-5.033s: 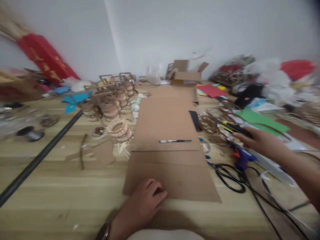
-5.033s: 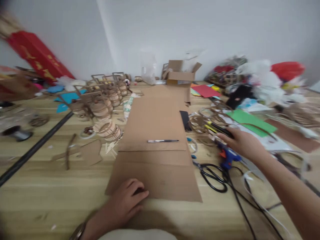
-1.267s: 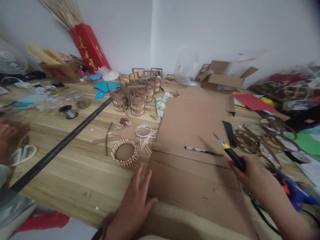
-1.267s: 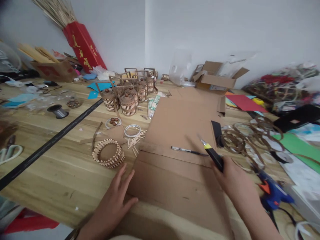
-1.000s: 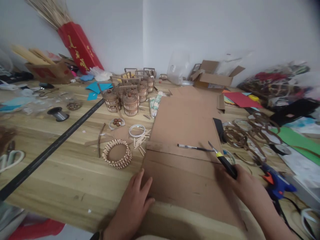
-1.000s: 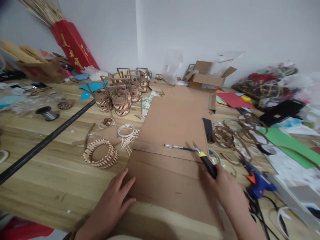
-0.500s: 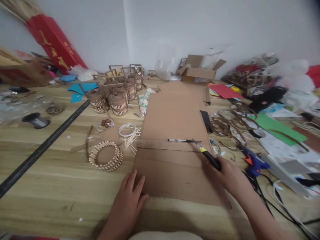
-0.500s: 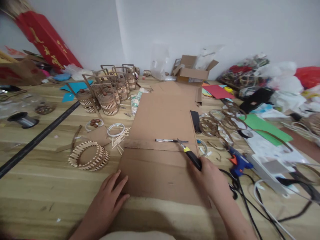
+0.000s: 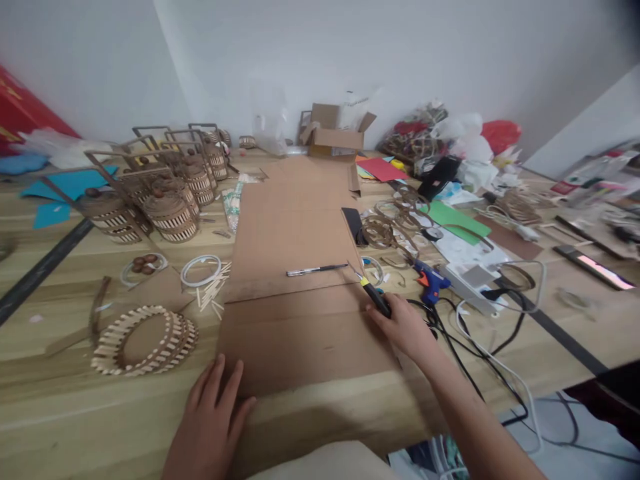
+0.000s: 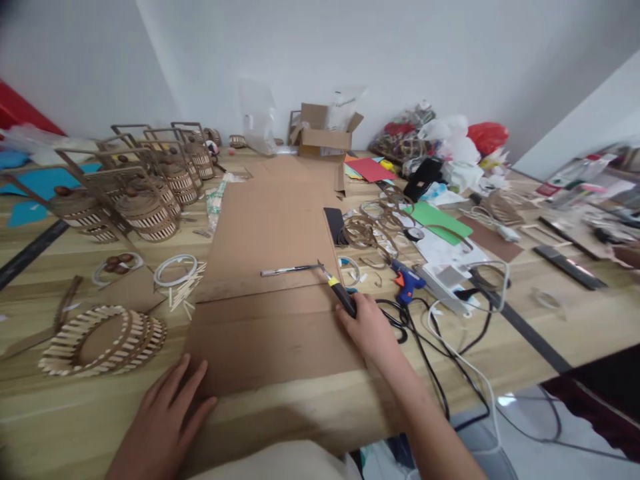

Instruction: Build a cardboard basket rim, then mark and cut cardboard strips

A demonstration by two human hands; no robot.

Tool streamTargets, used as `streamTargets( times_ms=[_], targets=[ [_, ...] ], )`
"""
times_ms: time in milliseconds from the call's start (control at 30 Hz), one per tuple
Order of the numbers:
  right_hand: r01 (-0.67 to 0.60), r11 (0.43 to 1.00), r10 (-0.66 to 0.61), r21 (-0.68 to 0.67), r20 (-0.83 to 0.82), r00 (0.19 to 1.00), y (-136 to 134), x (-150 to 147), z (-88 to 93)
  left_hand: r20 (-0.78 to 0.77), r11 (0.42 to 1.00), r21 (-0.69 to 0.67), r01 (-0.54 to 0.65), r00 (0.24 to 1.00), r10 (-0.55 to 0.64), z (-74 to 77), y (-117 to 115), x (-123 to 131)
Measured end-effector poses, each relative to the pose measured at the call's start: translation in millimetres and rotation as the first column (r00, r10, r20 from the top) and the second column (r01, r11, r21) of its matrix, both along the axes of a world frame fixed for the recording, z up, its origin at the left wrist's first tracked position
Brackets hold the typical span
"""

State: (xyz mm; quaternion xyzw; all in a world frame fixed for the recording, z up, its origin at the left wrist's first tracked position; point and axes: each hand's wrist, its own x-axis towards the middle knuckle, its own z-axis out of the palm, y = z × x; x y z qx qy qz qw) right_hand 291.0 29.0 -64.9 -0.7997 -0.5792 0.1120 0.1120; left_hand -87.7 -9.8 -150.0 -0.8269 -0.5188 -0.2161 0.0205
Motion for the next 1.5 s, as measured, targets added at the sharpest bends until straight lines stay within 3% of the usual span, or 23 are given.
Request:
streamTargets(
  times_ms=[200,367,467,600,733,833,933,1033,1233,1367,1500],
  targets=[
    [-0.034,0.999,0.034,0.024,-0.034,0.999,5.5,-0.9,-5.3,-0.102,0.999,0.052,-0.005,0.995,0.010,1.3,-0.5,-2.8],
    [-0.073,0.996,0.076,0.051,-0.068,0.995,8.1,-3.8,-8.6,-0.152,0.989,0.067,0.132,0.981,-0.121,-1.8,-2.5,-7.6],
    [-0.080,0.995,0.085,0.064,-0.090,0.992,9.1,-3.8,-9.9,-0.147,0.991,0.036,0.132,0.981,-0.126,-6.7,-6.7,-9.4],
    [-0.057,0.994,0.068,0.089,-0.128,0.989,12.0,-2.5,-12.5,-0.048,0.998,-0.025,-0.056,0.997,0.054,-8.4,-10.5,-3.4],
    [0.025,0.991,-0.004,0.128,-0.167,0.986,18.5,0.3,-15.0,0.165,0.970,-0.074,-0.231,0.957,0.240,3.6,-6.7,8.2],
    [0.102,0.977,-0.056,0.189,-0.234,0.971,23.5,5.8,-13.9,0.363,0.930,-0.238,-0.280,0.862,0.353,17.5,0.4,14.9],
    [0.232,0.945,-0.149,0.232,-0.327,0.933,25.0,11.8,-10.3,0.521,0.859,-0.445,-0.255,0.706,0.480,29.1,7.6,18.6],
    [0.279,0.932,-0.180,0.230,-0.375,0.909,24.3,13.9,-7.0,0.585,0.839,-0.496,-0.223,0.629,0.513,36.5,12.5,20.2],
    [0.272,0.916,-0.136,0.294,-0.412,0.901,30.1,9.9,-4.9,0.554,0.930,-0.301,-0.210,0.755,0.350,37.7,10.2,16.2],
    [0.212,0.914,-0.062,0.347,-0.395,0.916,35.7,0.8,-5.4,0.487,0.941,-0.226,-0.252,0.808,0.333,30.9,4.8,9.5],
    [0.129,0.947,-0.016,0.294,-0.359,0.933,32.6,-10.4,-8.5,0.442,0.931,-0.180,-0.317,0.819,0.365,26.8,1.6,4.5]
  ],
)
